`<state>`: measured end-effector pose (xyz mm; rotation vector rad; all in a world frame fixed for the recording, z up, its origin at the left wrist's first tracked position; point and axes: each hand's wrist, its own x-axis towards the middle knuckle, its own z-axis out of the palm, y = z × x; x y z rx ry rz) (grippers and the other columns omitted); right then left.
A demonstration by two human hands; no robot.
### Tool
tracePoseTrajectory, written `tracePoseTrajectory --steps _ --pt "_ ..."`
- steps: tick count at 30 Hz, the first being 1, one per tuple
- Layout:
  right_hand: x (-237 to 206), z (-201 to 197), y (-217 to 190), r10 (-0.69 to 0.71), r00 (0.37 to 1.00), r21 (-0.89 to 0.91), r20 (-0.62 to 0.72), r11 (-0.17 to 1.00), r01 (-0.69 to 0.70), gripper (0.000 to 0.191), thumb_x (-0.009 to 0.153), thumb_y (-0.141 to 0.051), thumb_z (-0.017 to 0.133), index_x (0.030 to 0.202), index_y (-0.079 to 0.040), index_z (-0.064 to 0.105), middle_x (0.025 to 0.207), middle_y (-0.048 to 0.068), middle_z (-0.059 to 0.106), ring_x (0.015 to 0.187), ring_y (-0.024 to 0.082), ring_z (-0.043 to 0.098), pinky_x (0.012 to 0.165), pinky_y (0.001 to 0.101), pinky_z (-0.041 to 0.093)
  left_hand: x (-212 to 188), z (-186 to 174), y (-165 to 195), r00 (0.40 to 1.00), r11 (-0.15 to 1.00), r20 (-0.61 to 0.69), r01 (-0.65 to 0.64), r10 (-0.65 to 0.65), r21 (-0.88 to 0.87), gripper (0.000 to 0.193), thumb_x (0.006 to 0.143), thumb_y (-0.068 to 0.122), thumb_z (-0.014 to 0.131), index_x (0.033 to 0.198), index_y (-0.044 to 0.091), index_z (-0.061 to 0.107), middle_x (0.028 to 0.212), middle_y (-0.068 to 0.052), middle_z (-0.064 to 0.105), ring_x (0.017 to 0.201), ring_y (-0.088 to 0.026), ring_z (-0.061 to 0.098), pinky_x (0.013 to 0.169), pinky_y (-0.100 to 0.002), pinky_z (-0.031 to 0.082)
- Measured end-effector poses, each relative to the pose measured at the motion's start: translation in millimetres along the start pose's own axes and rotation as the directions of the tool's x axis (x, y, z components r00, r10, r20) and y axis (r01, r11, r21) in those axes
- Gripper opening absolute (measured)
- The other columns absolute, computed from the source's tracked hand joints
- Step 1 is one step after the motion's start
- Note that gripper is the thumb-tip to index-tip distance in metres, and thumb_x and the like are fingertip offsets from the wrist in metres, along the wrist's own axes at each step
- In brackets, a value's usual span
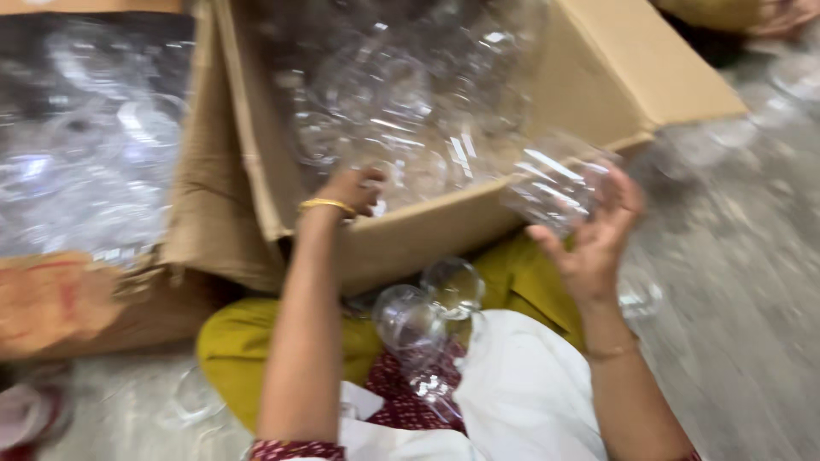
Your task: The person sits on the floor between cardboard boxes filled with clear plastic cups and lids. They pick cups and lids one at a time from the boxes, fit lids onto cups, and build stacks of cups placed on the floor beside them.
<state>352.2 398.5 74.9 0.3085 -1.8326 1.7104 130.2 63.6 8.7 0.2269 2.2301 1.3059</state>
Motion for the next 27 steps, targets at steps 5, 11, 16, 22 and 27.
tracePoseTrajectory --steps 5,11,16,22,27 --pt "-69 -161 25 -0.006 0.979 -0.891 -0.202 0.417 -0.181 0.102 0.075 -0.016 0.097 0.154 -0.01 0.033 0.154 0.018 0.036 0.146 0.04 0.033 0.122 0.0533 0.038 -10 -5 19 0.996 0.977 0.042 0.072 -0.082 0.198 0.045 0.095 0.016 0.058 0.14 0.019 0.06 0.107 -0.007 0.075 0.089 -0.019 0.072 0.067 -0.035 0.054" --pt "-109 -221 80 0.448 0.845 -0.925 -0.292 0.092 -0.368 0.101 0.06 -0.027 0.097 0.145 -0.014 0.043 0.153 0.029 0.036 0.147 0.048 0.027 0.119 0.0567 0.027 -32 3 49 0.993 0.977 0.041 0.105 -0.114 0.188 0.044 0.098 0.022 0.059 0.142 0.02 0.059 0.111 -0.008 0.075 0.094 -0.019 0.071 0.076 -0.034 0.054" --pt "-113 -216 93 0.389 0.879 -0.916 -0.276 0.171 -0.363 0.099 0.064 -0.024 0.092 0.148 -0.014 0.041 0.159 0.037 0.027 0.145 0.055 0.026 0.12 0.0588 0.025 -33 5 52 0.99 0.973 0.046 0.125 -0.136 0.193 0.045 0.098 0.027 0.06 0.143 0.021 0.058 0.115 -0.008 0.074 0.097 -0.017 0.07 0.078 -0.035 0.052" --pt "-110 -219 100 0.371 0.888 -0.924 -0.272 0.157 -0.348 0.1 0.065 -0.027 0.092 0.15 -0.013 0.041 0.162 0.038 0.021 0.149 0.057 0.022 0.125 0.06 0.022 -33 5 46 0.995 0.982 0.058 0.071 -0.082 0.174 0.047 0.097 0.03 0.062 0.142 0.019 0.058 0.117 -0.007 0.074 0.096 -0.018 0.072 0.08 -0.035 0.054" --pt "-72 -184 60 0.201 0.958 -0.971 -0.206 0.08 -0.226 0.088 0.075 -0.04 0.091 0.145 -0.008 0.049 0.153 0.044 0.025 0.142 0.06 0.027 0.119 0.0659 0.025 -35 1 42 0.995 0.941 -0.087 -0.022 0.055 0.338 0.045 0.095 0.033 0.066 0.137 0.016 0.062 0.109 -0.013 0.077 0.097 -0.025 0.073 0.085 -0.039 0.056"
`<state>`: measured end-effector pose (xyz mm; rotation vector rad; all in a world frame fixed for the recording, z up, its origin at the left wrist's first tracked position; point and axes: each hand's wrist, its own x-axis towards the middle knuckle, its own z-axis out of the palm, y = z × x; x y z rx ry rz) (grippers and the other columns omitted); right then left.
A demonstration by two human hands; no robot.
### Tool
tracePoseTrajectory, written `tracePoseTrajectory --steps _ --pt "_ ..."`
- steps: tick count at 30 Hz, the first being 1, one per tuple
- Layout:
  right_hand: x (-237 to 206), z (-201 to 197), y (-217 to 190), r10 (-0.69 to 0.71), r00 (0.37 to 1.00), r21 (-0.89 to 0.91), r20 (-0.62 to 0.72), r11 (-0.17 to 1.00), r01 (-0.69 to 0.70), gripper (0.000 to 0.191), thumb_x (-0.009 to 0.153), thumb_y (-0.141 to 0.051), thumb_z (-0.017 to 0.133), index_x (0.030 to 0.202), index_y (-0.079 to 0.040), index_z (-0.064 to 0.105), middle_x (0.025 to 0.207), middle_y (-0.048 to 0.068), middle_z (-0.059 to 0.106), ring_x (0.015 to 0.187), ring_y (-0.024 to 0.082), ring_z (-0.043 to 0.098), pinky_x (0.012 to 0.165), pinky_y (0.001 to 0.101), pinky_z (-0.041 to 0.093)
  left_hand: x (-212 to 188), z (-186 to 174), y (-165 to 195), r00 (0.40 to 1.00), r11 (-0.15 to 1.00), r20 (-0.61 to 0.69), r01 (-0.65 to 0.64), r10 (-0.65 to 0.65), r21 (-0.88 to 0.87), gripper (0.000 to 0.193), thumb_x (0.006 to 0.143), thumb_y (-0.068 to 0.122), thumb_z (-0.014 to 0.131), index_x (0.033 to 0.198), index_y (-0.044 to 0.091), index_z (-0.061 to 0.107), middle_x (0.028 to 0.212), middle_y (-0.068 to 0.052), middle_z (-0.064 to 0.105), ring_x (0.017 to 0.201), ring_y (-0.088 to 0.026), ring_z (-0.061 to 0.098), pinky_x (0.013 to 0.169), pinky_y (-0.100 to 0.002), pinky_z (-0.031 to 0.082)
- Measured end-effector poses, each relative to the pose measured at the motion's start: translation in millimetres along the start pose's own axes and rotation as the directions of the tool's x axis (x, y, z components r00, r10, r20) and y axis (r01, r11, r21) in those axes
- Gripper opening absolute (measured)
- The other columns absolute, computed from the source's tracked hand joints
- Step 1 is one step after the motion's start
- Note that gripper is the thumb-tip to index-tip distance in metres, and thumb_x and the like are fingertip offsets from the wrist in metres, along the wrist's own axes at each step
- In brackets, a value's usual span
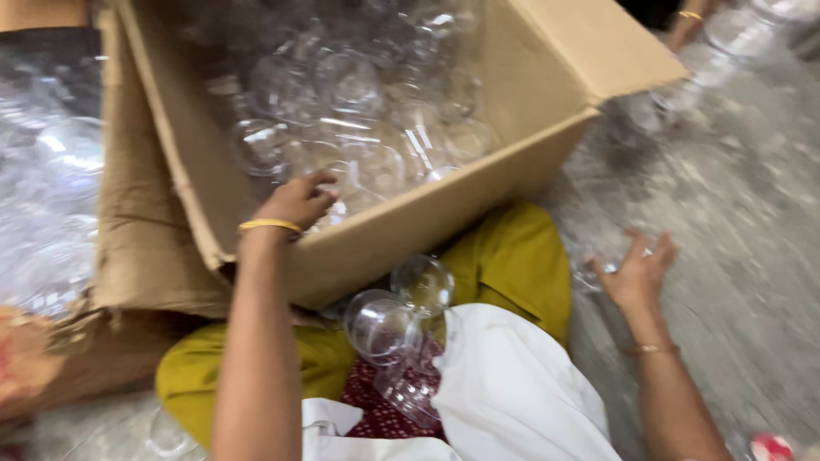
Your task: The person sits on the floor between cardboard boxes filled with clear plastic cups and lids. They pick cups and lids one at a time from the boxes, fit lids onto cups, and build stacks of cups placed on the floor beside them.
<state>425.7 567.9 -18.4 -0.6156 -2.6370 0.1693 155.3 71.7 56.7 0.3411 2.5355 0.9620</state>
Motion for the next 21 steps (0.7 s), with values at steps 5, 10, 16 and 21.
tracePoseTrajectory --steps 5,10,16,21 --pt "95 -64 -156 -0.319 0.903 0.443 -0.288 0.791 0.421 0.037 0.105 -0.019 0.072 0.135 -0.007 0.054 0.14 0.018 0.055 0.142 0.034 0.051 0.117 0.0424 0.047 2 -6 -7 0.867 0.992 -0.496 -0.101 0.048 -0.081 0.041 0.093 0.033 0.068 0.128 0.014 0.064 0.111 -0.015 0.075 0.104 -0.032 0.073 0.09 -0.043 0.056" --pt "175 -47 -367 -0.923 0.366 0.512 -0.12 0.259 0.819 0.032 0.092 -0.022 0.074 0.121 -0.01 0.067 0.127 0.018 0.065 0.125 0.039 0.058 0.104 0.0492 0.048 2 -11 -14 0.786 0.982 -0.612 -0.037 -0.084 -0.183 0.036 0.091 0.03 0.067 0.124 0.014 0.066 0.108 -0.011 0.077 0.101 -0.032 0.073 0.088 -0.043 0.055" --pt "195 66 -489 -0.612 0.259 0.365 0.747 0.703 0.61 0.067 0.09 -0.03 0.069 0.151 -0.022 0.043 0.139 0.02 0.058 0.118 0.04 0.066 0.097 0.0512 0.057 5 -16 -15 0.902 0.978 -0.413 0.039 -0.123 -0.206 0.036 0.089 0.036 0.068 0.12 0.016 0.07 0.104 -0.013 0.077 0.102 -0.032 0.073 0.092 -0.041 0.055" --pt "218 154 -503 -0.614 0.342 0.24 0.711 0.669 0.703 0.074 0.088 -0.034 0.076 0.152 -0.02 0.041 0.146 0.028 0.049 0.13 0.044 0.055 0.108 0.0499 0.048 2 -21 -8 0.953 0.989 -0.275 0.096 -0.125 -0.116 0.041 0.089 0.038 0.065 0.124 0.016 0.067 0.102 -0.014 0.078 0.104 -0.034 0.071 0.095 -0.044 0.053"
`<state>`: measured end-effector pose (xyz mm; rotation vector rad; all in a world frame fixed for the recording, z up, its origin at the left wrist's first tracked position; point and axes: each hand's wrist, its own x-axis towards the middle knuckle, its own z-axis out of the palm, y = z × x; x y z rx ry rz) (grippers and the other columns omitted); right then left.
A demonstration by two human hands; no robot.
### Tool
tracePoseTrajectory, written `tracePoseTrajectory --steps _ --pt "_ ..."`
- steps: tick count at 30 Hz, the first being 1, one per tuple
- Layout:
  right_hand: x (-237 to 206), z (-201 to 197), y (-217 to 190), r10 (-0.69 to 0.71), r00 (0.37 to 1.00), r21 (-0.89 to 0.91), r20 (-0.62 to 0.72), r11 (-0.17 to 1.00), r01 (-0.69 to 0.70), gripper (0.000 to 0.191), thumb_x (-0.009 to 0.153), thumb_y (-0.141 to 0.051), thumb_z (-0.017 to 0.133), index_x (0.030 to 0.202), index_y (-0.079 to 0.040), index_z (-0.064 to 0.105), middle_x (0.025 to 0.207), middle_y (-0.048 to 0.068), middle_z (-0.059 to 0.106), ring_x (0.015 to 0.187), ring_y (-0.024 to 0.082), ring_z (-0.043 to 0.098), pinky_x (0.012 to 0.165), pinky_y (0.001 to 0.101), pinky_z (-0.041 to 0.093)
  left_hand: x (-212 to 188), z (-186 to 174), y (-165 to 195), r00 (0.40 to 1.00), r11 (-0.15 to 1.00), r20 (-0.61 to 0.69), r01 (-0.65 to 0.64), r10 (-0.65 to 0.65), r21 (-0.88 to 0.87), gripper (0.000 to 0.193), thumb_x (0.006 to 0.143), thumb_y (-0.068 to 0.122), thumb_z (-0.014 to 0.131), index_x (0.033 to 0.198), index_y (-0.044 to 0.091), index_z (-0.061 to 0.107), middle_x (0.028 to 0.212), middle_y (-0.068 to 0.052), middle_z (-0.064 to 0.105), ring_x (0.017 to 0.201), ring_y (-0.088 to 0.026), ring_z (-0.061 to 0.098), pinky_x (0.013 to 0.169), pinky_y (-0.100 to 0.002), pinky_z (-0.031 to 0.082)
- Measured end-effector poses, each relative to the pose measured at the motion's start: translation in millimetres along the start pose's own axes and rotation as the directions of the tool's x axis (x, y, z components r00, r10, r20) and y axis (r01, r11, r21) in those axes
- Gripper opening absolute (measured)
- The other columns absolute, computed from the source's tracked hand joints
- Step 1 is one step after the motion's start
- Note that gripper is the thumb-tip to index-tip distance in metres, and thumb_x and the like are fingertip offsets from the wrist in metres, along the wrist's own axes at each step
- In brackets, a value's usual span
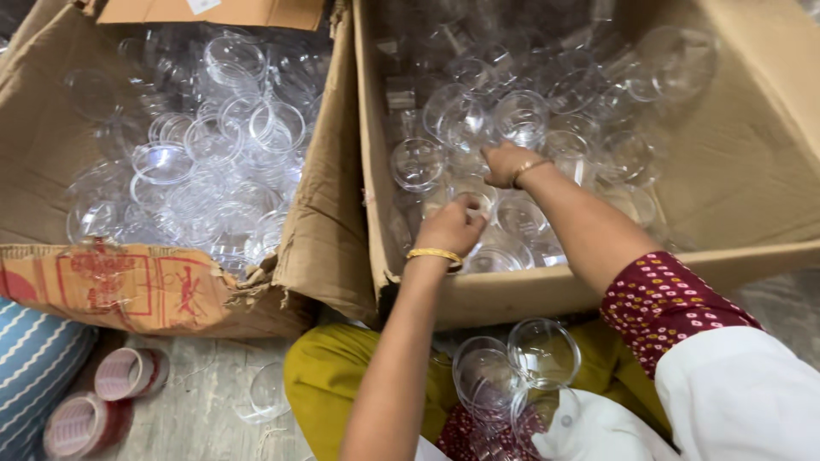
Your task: The person sits on the floor between cardboard boxes filled with clear plastic cups and lids. They pick cups and lids one at a time from the boxes, fit lids onto cups, and build stacks of cups placed on the floor beside them.
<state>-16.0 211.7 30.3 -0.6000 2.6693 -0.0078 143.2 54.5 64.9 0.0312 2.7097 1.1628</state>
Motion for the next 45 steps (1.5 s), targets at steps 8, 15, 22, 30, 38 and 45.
tracePoseTrajectory --steps 8,15,22,30,38,45 --pt "12 34 -28 0.218 0.957 0.303 0.191 0.914 -0.269 0.113 0.078 -0.018 0.077 0.168 -0.026 0.009 0.163 0.039 0.012 0.129 0.052 0.057 0.096 0.0515 0.063 -7 -3 8 0.996 0.996 -0.05 -0.077 0.078 0.034 0.044 0.092 0.035 0.066 0.128 0.01 0.062 0.112 -0.021 0.071 0.111 -0.041 0.064 0.096 -0.051 0.048" --pt "10 17 -27 0.154 0.971 0.167 -0.181 0.978 -0.124 0.092 0.067 -0.041 0.087 0.142 -0.004 0.049 0.145 0.024 0.054 0.139 0.044 0.044 0.115 0.0515 0.039 -10 -2 7 0.976 0.973 -0.206 0.018 -0.066 -0.228 0.072 0.096 0.045 0.055 0.155 0.011 0.033 0.132 -0.031 0.06 0.125 -0.049 0.056 0.106 -0.052 0.043" --pt "-106 -21 -60 0.045 0.664 0.393 -0.747 0.834 0.386 0.078 0.08 -0.031 0.086 0.145 -0.008 0.05 0.109 0.008 0.058 0.104 0.027 0.05 0.092 0.041 0.048 -12 -8 8 0.884 0.85 -0.432 -0.082 -0.18 -0.521 0.117 0.085 0.074 0.054 0.167 0.009 0.001 0.162 -0.037 0.016 0.151 -0.047 0.023 0.119 -0.051 0.027" --pt "-225 -22 -95 0.011 0.322 0.193 -0.947 0.82 0.539 0.081 0.084 -0.015 0.082 0.152 -0.004 0.039 0.114 0.011 0.053 0.107 0.026 0.049 0.089 0.0357 0.051 -33 -1 18 0.895 0.596 -0.406 -0.431 0.185 -0.677 0.13 0.084 0.065 0.074 0.164 0.011 -0.013 0.159 -0.037 0.022 0.14 -0.049 0.043 0.102 -0.057 0.048" --pt "-327 123 -140 -0.155 0.74 0.352 -0.655 0.803 0.48 0.056 0.085 -0.027 0.079 0.132 -0.006 0.058 0.119 0.024 0.062 0.111 0.04 0.06 0.097 0.0547 0.051 -47 -36 10 0.967 -0.043 -0.25 -0.247 0.057 -0.968 0.104 0.085 0.051 0.069 0.163 0.005 0.017 0.163 -0.015 0.027 0.145 -0.043 0.042 0.106 -0.056 0.053" --pt "-324 157 -145 -0.149 0.958 0.269 -0.247 0.939 0.216 0.07 0.073 -0.037 0.079 0.136 -0.015 0.057 0.148 0.03 0.039 0.137 0.051 0.035 0.107 0.0616 0.033 -53 -39 12 0.981 -0.013 -0.12 -0.12 0.153 -0.993 0.102 0.082 0.066 0.058 0.159 0.015 0.016 0.159 -0.02 0.032 0.135 -0.043 0.049 0.103 -0.058 0.055"
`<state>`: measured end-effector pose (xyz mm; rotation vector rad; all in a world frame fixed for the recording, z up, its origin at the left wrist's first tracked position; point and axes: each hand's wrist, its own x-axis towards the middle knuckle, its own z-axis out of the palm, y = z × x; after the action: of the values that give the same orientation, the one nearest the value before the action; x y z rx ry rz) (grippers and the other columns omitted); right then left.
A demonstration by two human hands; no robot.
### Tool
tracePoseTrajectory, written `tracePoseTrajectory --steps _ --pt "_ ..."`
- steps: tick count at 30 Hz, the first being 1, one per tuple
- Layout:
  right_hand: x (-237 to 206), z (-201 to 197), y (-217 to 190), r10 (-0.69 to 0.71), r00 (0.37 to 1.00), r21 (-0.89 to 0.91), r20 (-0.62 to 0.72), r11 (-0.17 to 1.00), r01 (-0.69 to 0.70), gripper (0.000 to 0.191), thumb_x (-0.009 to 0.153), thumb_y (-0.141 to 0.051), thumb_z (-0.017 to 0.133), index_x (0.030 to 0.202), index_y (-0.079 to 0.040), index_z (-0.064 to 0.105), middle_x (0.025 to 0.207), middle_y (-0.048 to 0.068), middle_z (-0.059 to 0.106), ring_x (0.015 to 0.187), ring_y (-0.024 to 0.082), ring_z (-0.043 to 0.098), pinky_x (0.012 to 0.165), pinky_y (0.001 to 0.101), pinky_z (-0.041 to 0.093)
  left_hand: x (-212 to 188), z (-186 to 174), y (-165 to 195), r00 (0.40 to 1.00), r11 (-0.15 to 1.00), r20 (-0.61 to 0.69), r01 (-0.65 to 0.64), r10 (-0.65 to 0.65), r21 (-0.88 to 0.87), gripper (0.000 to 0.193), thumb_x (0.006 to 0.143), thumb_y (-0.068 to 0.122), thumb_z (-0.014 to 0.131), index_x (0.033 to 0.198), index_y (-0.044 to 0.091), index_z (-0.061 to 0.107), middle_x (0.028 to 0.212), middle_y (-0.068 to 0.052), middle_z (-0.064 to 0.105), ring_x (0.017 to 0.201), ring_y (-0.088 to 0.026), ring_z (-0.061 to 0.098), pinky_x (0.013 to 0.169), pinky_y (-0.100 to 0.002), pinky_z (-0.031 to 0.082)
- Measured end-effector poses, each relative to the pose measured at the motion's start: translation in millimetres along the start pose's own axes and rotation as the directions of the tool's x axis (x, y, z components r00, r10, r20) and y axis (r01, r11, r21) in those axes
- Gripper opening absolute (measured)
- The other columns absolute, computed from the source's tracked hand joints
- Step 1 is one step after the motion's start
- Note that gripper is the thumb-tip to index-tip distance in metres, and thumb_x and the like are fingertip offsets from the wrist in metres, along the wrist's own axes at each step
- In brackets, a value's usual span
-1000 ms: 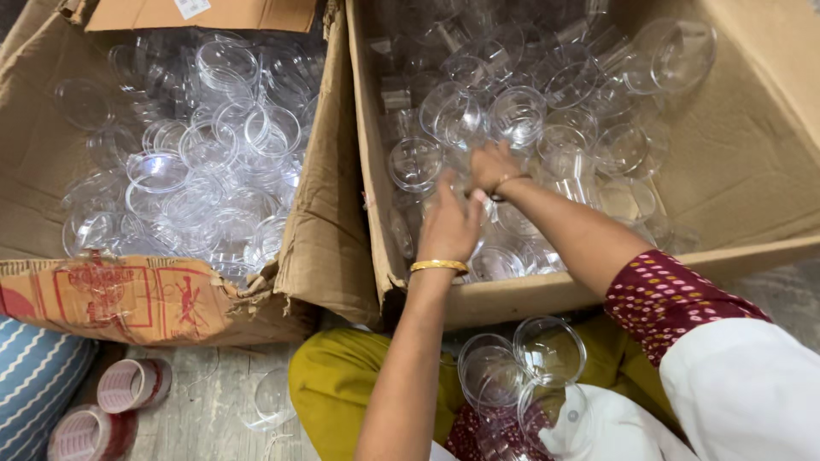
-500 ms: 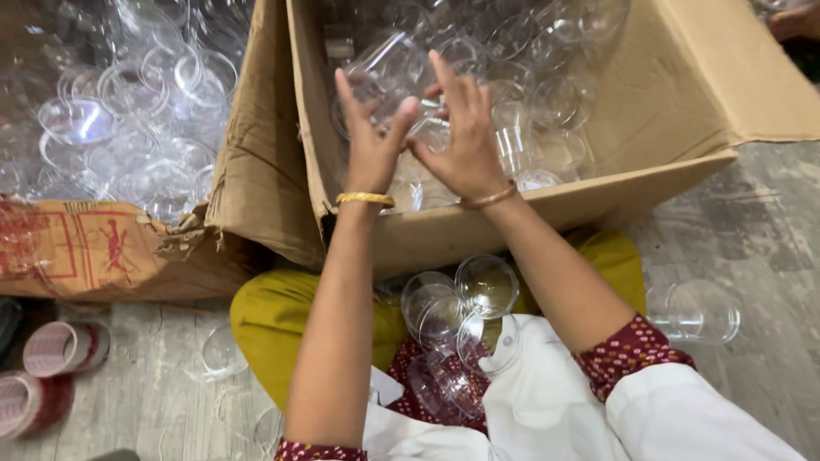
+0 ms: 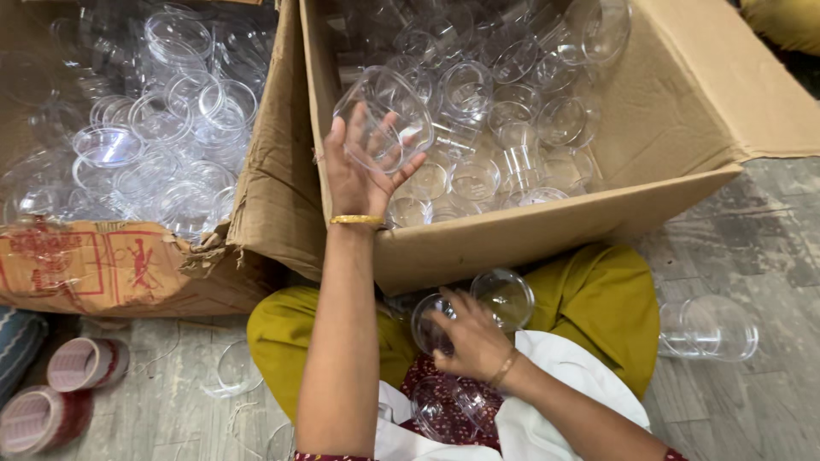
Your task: The person sits on the floor between cardboard boxes filled with clear plastic cups and lids. They pick cups and lids one at a time from the boxes, fit lids onto cups, and build stacks of cups placed on the floor beside them.
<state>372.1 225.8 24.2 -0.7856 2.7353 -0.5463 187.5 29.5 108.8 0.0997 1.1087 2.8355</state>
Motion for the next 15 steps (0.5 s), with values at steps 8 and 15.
tracePoseTrajectory --steps 8,15 --pt "-2 -144 35 -0.05 0.974 0.872 -0.223 0.436 0.222 0.041 0.086 -0.036 0.075 0.113 -0.01 0.058 0.146 0.013 0.055 0.118 0.033 0.068 0.108 0.05 0.058 10 -8 -5 0.975 0.969 -0.081 0.216 -0.208 0.116 0.104 0.084 0.08 0.04 0.156 0.007 0.035 0.149 -0.023 0.05 0.116 -0.038 0.065 0.092 -0.048 0.059" --pt "131 -188 39 0.116 0.763 0.641 -0.636 0.629 0.439 0.069 0.1 -0.041 0.069 0.148 -0.007 0.033 0.147 0.017 0.04 0.129 0.024 0.05 0.103 0.0389 0.052 7 4 -7 0.952 0.899 -0.104 0.307 -0.289 0.312 0.109 0.078 0.084 0.049 0.154 0.006 0.04 0.145 -0.022 0.054 0.113 -0.03 0.066 0.089 -0.043 0.062"
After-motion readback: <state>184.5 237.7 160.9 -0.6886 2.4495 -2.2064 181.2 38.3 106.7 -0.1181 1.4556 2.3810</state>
